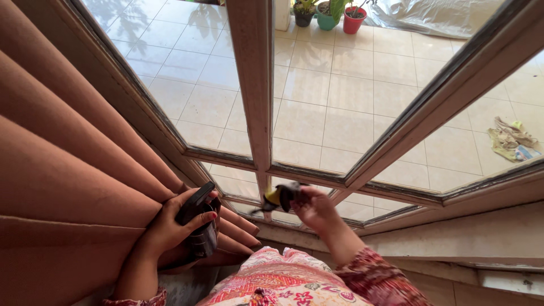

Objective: The person cleans the lower panes of a multi-pane window using a spray bottle and a yellow cloth. They spray the glass and wipe the surface repeatedly, moving along the bottom edge of the window frame.

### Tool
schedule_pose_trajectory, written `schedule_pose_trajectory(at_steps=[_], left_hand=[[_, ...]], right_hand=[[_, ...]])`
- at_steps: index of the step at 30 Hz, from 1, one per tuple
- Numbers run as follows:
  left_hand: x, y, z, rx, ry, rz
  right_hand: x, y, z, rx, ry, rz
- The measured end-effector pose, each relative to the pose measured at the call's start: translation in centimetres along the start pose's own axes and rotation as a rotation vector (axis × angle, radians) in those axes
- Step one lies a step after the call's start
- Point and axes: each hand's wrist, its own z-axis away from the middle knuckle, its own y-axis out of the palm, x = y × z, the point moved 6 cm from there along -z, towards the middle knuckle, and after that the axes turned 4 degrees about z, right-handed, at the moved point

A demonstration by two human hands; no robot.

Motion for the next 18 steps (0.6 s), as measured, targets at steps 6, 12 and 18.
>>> schedule_pose_trajectory(at_steps=[6,12,18], left_hand=[[-0.1,-0.2,0.3,-0.011,0.057,-0.007],[0.2,-0.1,0.5,-0.029,-0.026,-0.036],[0.3,-0.4,1.0,-0.029,-0.003,-0.034]], right_hand=[[-1.5,0.8,-0.3,-0.038,0.016,0.047],[-0.9,1.6,1.0,0.052,0.008,0.040],[-1.2,0.1,0.5,-0.205,0.007,-0.039]])
